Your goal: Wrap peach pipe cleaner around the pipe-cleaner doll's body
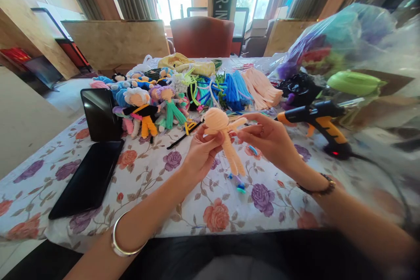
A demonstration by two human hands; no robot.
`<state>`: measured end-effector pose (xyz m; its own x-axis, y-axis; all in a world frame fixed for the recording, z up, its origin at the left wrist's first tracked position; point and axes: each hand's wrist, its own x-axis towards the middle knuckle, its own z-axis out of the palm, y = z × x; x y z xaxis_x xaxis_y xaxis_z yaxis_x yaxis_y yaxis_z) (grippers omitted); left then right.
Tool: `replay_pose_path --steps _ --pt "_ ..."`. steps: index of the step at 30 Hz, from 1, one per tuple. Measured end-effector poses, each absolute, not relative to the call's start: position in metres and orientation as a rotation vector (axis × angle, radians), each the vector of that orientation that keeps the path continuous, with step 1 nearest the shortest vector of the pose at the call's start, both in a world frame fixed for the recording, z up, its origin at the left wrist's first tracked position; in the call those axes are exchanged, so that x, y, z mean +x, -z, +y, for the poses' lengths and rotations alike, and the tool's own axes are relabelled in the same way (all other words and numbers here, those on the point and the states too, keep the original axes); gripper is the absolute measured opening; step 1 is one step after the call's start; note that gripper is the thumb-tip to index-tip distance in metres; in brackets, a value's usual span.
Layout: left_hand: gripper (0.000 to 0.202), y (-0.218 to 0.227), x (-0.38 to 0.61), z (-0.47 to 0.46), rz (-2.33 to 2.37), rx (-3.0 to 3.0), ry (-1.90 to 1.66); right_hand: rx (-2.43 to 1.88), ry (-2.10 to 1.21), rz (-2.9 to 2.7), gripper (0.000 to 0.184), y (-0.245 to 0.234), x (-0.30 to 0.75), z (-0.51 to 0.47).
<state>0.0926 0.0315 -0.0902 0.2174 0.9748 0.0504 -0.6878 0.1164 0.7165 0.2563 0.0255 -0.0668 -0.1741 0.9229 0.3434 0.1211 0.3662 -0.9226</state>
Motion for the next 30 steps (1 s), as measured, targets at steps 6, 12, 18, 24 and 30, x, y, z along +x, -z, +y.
replay_pose_path --steps 6,12,18,24,30 --pt "0.047 0.091 0.093 0.030 0.557 0.730 -1.286 -0.956 -0.757 -1.698 0.025 0.063 0.255 0.022" --pt "0.047 0.092 0.093 0.031 0.579 0.774 -1.263 -0.913 -0.786 -1.752 0.017 0.064 0.260 0.026" --pt "0.047 0.093 0.093 0.031 0.563 0.771 -1.245 -0.881 -0.588 -1.839 0.013 0.063 0.264 0.026" --pt "0.036 0.096 0.095 0.032 0.473 0.887 -1.342 -0.833 -0.392 -1.842 0.006 0.060 0.263 0.022" --pt "0.041 0.093 0.093 0.034 0.528 1.094 -1.402 -0.798 -0.382 -1.768 0.008 0.057 0.260 0.015"
